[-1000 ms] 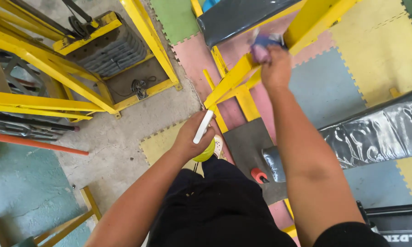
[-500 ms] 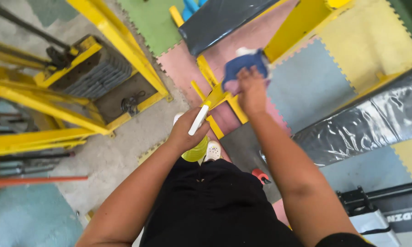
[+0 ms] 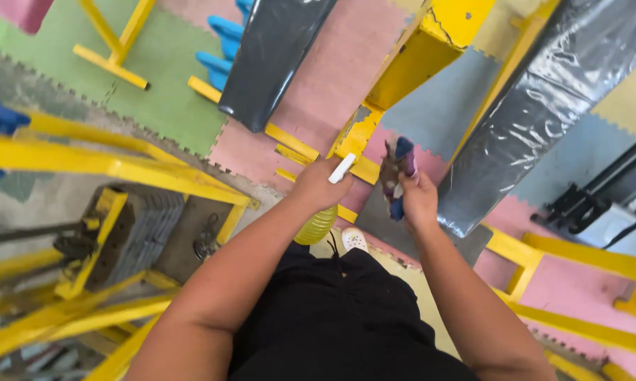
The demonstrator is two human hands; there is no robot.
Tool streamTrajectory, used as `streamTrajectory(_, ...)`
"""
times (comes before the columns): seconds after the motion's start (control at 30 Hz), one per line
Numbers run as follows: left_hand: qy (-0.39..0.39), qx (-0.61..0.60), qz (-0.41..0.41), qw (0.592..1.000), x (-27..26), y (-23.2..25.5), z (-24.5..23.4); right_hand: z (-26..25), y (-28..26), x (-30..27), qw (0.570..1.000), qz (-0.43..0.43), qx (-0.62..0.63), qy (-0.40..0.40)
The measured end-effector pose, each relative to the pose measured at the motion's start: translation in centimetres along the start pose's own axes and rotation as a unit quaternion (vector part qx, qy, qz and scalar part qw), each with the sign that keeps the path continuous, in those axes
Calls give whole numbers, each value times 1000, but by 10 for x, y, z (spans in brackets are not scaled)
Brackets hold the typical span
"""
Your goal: Cleaning and wiping down various pieces of gym equipment using a spray bottle and a cloth.
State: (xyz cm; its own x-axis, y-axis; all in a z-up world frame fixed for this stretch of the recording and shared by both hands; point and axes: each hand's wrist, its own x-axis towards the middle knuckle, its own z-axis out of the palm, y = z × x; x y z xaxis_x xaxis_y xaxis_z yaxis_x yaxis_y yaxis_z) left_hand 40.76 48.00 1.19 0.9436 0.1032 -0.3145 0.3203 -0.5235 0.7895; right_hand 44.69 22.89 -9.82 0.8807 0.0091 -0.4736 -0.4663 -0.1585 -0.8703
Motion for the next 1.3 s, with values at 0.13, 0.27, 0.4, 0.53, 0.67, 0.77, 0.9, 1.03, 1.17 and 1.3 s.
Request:
streamTrajectory(0.13, -34, 72, 37, 996, 31, -13, -1, 44, -40, 9, 989, -107, 58, 79)
streamTrajectory(0.27, -86, 81, 26, 993, 40, -15, -17, 85, -56, 1, 925, -293, -203, 133)
streamTrajectory(0.4, -62, 53, 96, 992, 42, -56, -25, 110, -50, -22, 809, -443, -374, 91)
streamTrajectory(0.53, -95, 41, 70, 992, 36, -70, -43, 107, -63, -1, 801, -435, -408, 51)
streamTrajectory(0.67, -118, 39, 80, 989, 37, -69, -46, 112, -86, 36, 834, -369, -403, 77)
streamTrajectory(0.77, -139, 15, 55, 989, 38, -57, -49, 122, -92, 24, 811, -405, -405, 117)
streamTrajectory(0.9, -146, -17, 56, 987, 37, -46, -57, 117, -70, -24, 803, -452, -382, 71)
streamTrajectory(1.03, -157, -5, 63, 986, 37, -44, -68, 105, -68, -25, 814, -439, -379, 37)
streamTrajectory(1.17, -160, 12, 55, 986, 35, -48, -70, 108, -83, 24, 814, -418, -391, 97)
streamTrajectory(1.3, -167, -4, 68, 984, 30, -45, -73, 124, -100, 25, 823, -396, -380, 146)
